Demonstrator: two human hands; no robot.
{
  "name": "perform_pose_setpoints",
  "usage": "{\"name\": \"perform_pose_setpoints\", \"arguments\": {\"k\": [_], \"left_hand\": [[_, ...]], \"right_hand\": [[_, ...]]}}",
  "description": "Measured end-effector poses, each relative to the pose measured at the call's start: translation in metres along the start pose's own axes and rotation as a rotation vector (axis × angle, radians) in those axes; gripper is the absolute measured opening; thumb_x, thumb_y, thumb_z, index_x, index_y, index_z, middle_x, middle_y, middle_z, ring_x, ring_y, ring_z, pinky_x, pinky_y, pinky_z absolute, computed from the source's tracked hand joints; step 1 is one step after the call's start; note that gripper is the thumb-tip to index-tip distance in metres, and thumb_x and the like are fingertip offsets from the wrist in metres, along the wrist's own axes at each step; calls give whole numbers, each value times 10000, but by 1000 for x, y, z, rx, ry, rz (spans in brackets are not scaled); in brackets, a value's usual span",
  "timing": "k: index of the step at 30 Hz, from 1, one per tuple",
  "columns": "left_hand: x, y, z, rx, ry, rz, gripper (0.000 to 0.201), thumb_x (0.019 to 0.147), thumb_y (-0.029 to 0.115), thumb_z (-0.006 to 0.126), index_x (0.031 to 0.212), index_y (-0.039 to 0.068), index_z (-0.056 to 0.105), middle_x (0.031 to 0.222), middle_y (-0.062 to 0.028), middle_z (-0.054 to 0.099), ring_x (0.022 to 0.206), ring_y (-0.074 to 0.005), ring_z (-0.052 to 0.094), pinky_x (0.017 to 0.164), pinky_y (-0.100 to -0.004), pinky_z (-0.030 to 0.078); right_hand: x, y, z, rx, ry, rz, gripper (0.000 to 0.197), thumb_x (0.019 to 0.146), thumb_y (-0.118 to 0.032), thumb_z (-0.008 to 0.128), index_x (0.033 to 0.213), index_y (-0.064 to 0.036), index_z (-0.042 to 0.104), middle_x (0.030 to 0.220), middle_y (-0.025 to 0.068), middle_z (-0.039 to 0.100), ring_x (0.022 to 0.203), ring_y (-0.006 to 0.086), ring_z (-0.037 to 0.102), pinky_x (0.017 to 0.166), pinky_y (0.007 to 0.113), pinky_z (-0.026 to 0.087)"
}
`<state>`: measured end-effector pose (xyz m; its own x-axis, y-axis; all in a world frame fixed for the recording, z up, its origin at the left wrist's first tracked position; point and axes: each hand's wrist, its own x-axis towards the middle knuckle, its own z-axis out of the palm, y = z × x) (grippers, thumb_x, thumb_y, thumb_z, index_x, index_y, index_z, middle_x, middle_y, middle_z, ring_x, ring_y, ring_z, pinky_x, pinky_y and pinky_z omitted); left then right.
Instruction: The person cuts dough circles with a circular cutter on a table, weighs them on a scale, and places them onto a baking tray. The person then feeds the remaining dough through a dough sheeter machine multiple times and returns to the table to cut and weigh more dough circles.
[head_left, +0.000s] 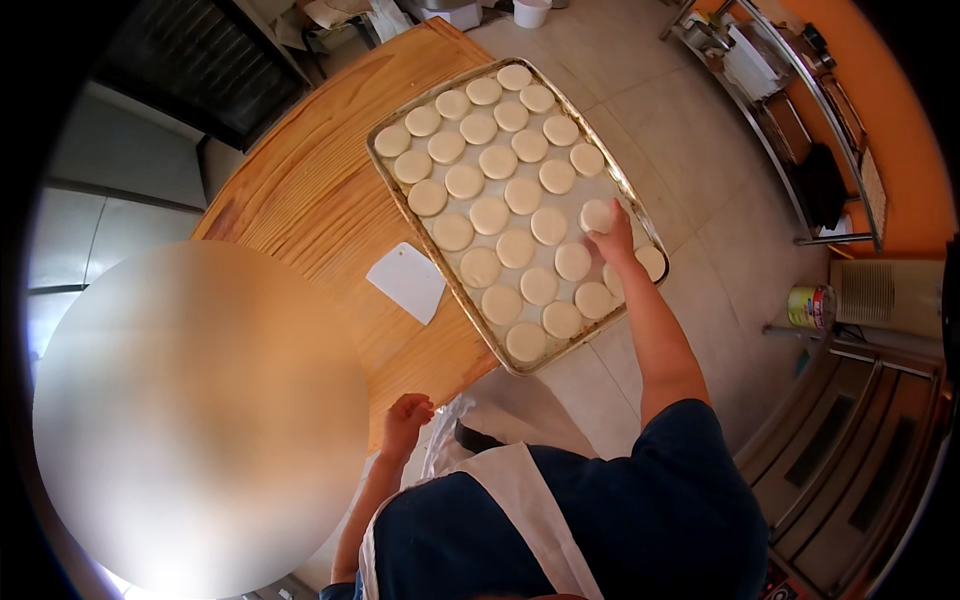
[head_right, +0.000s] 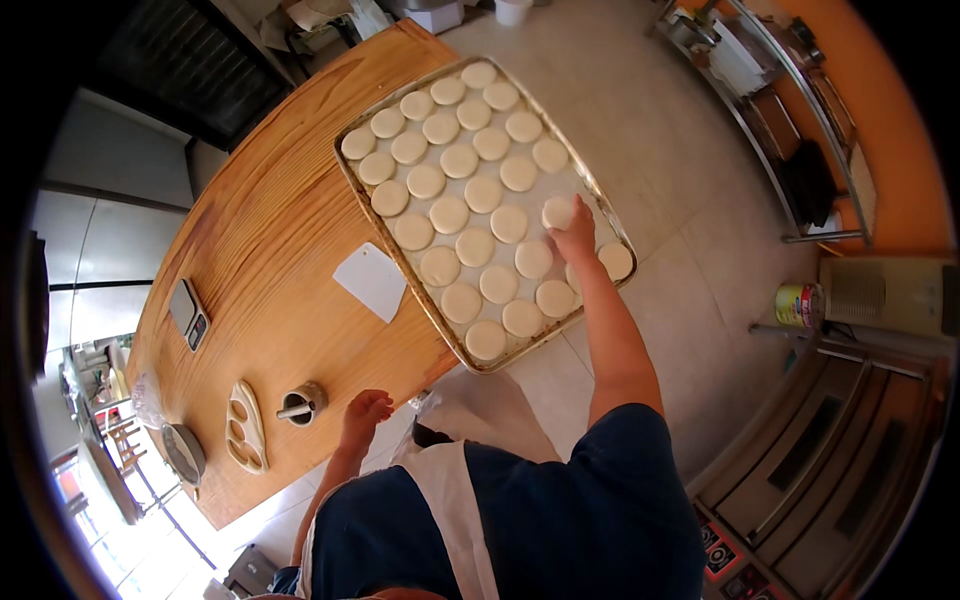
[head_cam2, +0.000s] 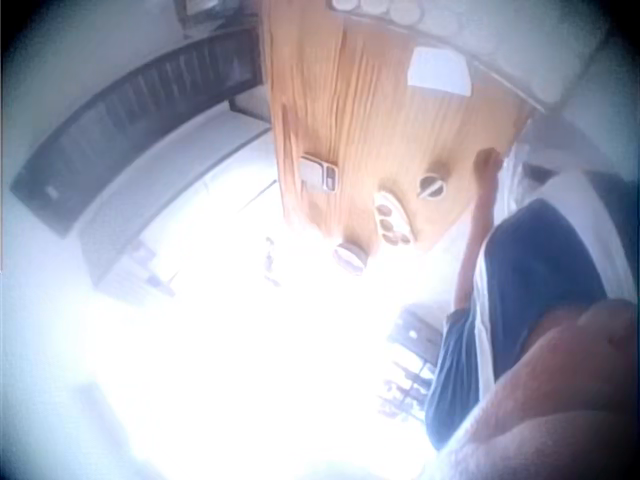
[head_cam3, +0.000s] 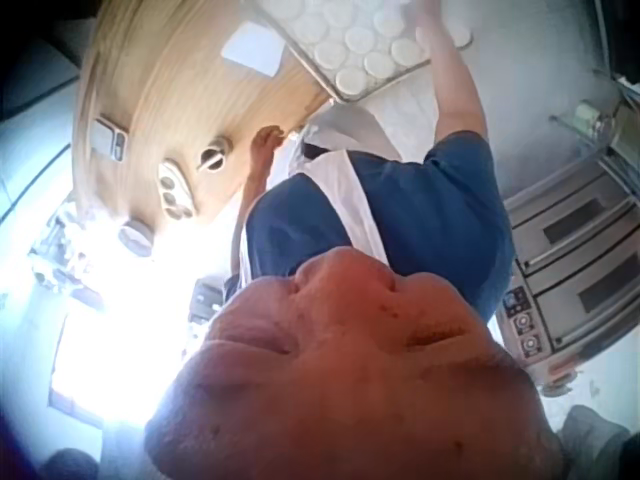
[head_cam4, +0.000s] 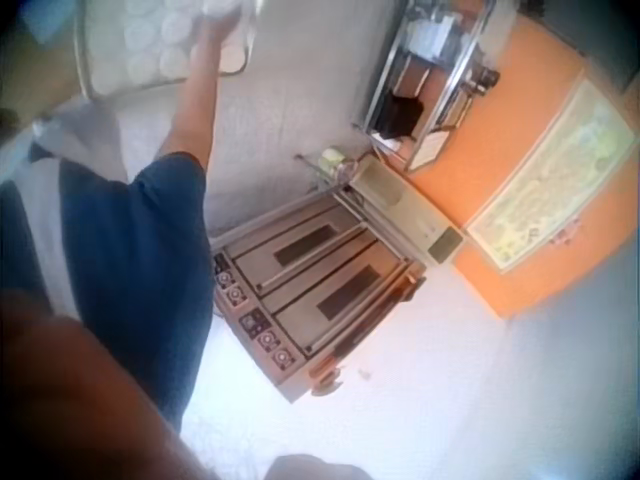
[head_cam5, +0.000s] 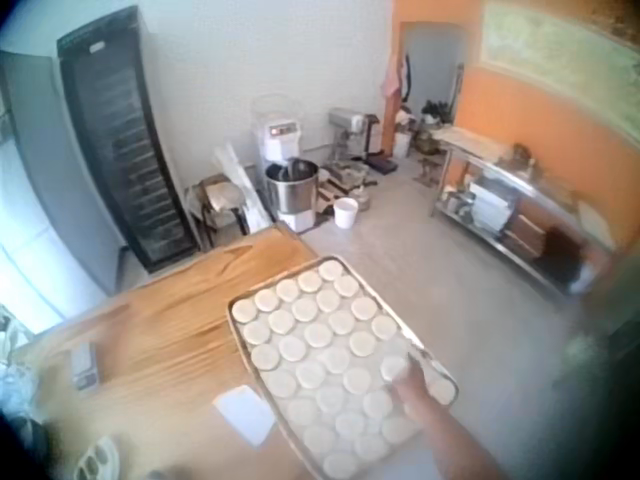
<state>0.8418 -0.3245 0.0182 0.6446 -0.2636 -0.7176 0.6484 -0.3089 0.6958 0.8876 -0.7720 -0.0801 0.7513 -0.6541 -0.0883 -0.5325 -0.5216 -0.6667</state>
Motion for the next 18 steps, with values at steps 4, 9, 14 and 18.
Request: {"name": "perform_pose_setpoints", "arguments": {"k": [4, 9, 14, 18], "left_hand": [[-1, -15, -5, 62, 44, -13, 153, 777, 101, 523, 882, -10, 523, 723, -56, 560, 627, -105, 514, 574, -217, 427], [-4, -30, -7, 47, 51, -71, 151, 780, 92, 504, 905, 8, 518, 770, -67, 567, 650, -117, 541, 588, -220, 445], [-9, -43, -12, 29, 74, -71, 149, 774, 87, 505, 904, 14, 520, 763, -64, 564, 643, -115, 541, 579, -220, 446], [-12, -56, -18, -80, 130, -113, 145, 775, 108, 521, 878, 6, 526, 723, -56, 555, 628, -116, 534, 575, -218, 443]], "right_hand": [[-3, -33, -8, -234, -29, -68, 697, 568, -169, 682, 1157, -14, 342, 1094, 190, 408, 996, 326, 416, 858, 372, 357], [0, -41, -2, -155, -32, -89, 591, 556, -187, 686, 1055, -18, 418, 979, 174, 466, 939, 329, 435, 808, 388, 376], [1, -37, 4, -149, -39, -122, 610, 577, -202, 679, 1085, -13, 400, 1036, 178, 442, 978, 329, 408, 848, 386, 348], [3, -27, 8, -230, -42, -82, 624, 613, -174, 655, 1131, 11, 361, 1111, 186, 400, 1034, 331, 369, 885, 387, 317]]}}
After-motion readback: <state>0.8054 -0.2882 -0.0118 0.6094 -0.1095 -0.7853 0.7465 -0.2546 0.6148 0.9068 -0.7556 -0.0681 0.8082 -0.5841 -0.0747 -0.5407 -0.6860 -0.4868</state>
